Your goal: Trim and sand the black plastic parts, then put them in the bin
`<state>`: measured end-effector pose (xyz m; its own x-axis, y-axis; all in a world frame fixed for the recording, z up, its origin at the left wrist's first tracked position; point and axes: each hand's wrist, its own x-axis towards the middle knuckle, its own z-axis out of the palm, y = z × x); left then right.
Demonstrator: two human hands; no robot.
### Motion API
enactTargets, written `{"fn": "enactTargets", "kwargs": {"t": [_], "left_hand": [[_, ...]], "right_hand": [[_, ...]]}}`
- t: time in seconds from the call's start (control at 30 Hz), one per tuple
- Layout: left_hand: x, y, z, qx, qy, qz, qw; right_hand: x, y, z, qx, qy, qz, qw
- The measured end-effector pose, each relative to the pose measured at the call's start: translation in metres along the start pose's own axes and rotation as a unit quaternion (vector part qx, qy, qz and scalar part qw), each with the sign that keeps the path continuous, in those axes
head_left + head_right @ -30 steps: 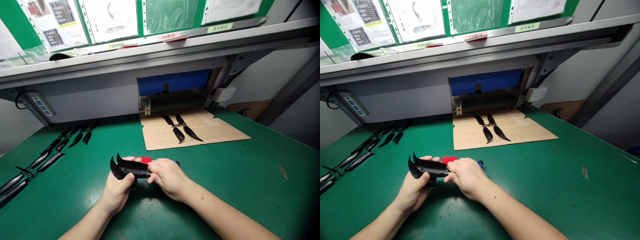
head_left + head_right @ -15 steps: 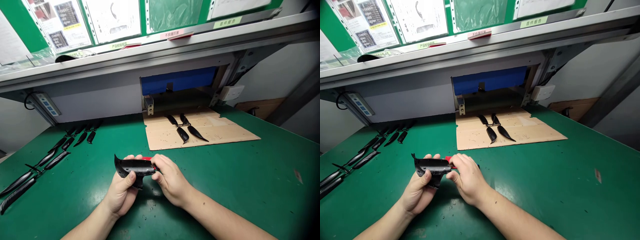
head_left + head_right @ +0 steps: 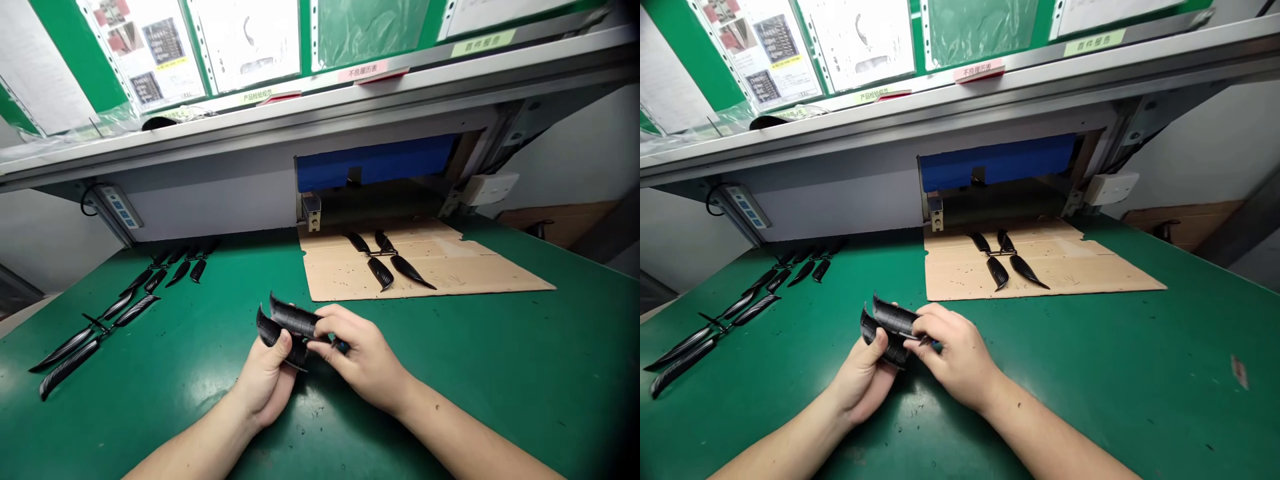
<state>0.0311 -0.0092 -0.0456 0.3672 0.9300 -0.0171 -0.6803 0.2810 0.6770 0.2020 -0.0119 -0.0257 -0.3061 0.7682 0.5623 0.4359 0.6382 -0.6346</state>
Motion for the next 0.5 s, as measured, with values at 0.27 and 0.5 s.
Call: {"fn": "enactTargets", "kwargs": {"t": [0.27,0.5], "left_hand": [[0.005,0.000,-0.011,-0.119,0.016,-0.021,0.993],[0.005,0.001,-0.009,-0.027,-0.018,-0.031,0.999]], "right_hand": [[-0.004,-0.011,0.025,-0.031,-0.065,0.050,0.996],[-0.004,-0.005,0.014,-0.065,-0.072,0.032,0.995]]}}
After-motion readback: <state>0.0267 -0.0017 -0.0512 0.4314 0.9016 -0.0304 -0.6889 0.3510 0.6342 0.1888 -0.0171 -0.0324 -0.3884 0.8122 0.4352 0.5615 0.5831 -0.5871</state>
